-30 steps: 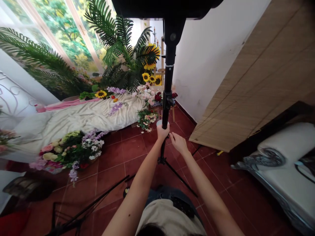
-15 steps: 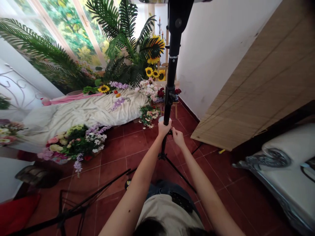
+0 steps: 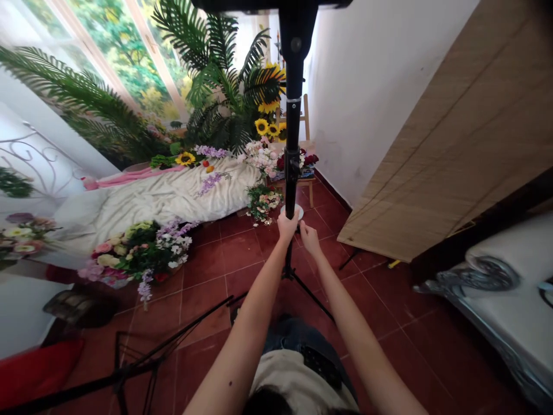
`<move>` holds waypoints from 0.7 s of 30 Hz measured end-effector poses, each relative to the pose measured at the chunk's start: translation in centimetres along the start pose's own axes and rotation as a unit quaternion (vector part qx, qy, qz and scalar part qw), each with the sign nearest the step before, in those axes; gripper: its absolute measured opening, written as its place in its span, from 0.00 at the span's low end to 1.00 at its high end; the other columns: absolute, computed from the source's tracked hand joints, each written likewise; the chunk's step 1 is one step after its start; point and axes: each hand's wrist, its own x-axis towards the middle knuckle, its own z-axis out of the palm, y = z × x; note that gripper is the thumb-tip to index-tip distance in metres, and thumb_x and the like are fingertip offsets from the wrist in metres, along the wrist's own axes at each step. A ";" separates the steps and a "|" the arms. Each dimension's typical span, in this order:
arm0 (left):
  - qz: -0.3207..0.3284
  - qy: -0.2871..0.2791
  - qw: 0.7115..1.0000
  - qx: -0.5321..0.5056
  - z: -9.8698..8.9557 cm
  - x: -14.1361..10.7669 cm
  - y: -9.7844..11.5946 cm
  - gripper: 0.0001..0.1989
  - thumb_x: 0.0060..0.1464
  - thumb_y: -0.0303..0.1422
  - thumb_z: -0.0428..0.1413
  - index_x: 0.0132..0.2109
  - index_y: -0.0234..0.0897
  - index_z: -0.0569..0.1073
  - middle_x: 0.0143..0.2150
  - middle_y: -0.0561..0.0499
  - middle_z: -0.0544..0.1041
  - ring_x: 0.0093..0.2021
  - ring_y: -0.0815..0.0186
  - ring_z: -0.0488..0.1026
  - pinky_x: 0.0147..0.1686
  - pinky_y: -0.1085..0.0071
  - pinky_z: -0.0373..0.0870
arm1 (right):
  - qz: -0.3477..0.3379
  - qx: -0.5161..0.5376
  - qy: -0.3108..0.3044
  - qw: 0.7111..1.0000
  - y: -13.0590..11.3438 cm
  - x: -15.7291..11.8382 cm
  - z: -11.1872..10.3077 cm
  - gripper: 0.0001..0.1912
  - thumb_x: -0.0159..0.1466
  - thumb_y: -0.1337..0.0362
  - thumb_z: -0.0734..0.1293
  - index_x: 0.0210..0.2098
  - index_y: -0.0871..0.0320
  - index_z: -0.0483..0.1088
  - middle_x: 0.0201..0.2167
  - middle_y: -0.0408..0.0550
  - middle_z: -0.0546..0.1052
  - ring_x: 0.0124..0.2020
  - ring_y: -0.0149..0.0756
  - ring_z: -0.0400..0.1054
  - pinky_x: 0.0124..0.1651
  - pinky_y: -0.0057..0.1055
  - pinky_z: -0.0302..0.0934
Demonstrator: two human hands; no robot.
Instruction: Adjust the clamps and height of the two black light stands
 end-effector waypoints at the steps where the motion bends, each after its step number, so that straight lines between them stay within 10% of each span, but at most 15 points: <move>1: 0.004 0.009 1.000 0.002 0.0 -0.4 0.1 0.18 0.51 0.46 0.54 0.36 0.34 0.71 0.30 0.49 0.73 0.31 0.67 0.70 0.33 0.73 0.66 | 0.008 0.006 0.004 1.000 0.1 0.0 0.2 0.31 0.64 0.44 0.47 0.19 0.59 0.62 0.17 0.45 0.67 0.21 0.32 0.58 0.26 0.26 0.49; 8: 0.024 0.009 0.994 -0.110 -2.0 -6.3 -2.7 0.21 0.55 0.38 0.52 0.55 0.39 0.64 0.53 0.43 0.70 0.52 0.64 0.68 0.52 0.66 0.64 | 0.028 -0.013 0.011 0.999 0.2 -0.3 0.6 0.32 0.65 0.44 0.45 0.18 0.57 0.61 0.15 0.47 0.67 0.19 0.32 0.59 0.26 0.27 0.51; 12: -0.202 -0.068 0.963 -0.164 -5.8 -13.9 -9.8 0.16 0.51 0.40 0.53 0.41 0.32 0.71 0.34 0.45 0.76 0.32 0.66 0.75 0.35 0.66 0.72 | 0.034 -0.041 -0.004 0.999 0.0 -0.6 0.3 0.32 0.65 0.43 0.46 0.16 0.56 0.61 0.13 0.47 0.67 0.18 0.32 0.59 0.27 0.28 0.51; 16: -0.371 -0.048 0.920 -0.114 -13.6 -23.0 -17.3 0.12 0.44 0.39 0.57 0.30 0.32 0.71 0.23 0.50 0.73 0.22 0.69 0.71 0.28 0.70 0.69 | 0.086 0.005 0.009 0.996 0.0 -1.0 0.9 0.32 0.61 0.39 0.48 0.15 0.56 0.58 0.11 0.44 0.63 0.16 0.31 0.58 0.25 0.27 0.53; 21: -0.544 0.104 0.830 0.057 -29.1 -35.1 -20.5 0.07 0.42 0.33 0.57 0.22 0.34 0.69 0.16 0.56 0.70 0.22 0.66 0.72 0.25 0.73 0.66 | 0.123 0.042 0.041 0.991 -1.0 -2.2 1.8 0.28 0.60 0.40 0.49 0.20 0.55 0.59 0.11 0.42 0.61 0.14 0.32 0.58 0.21 0.29 0.54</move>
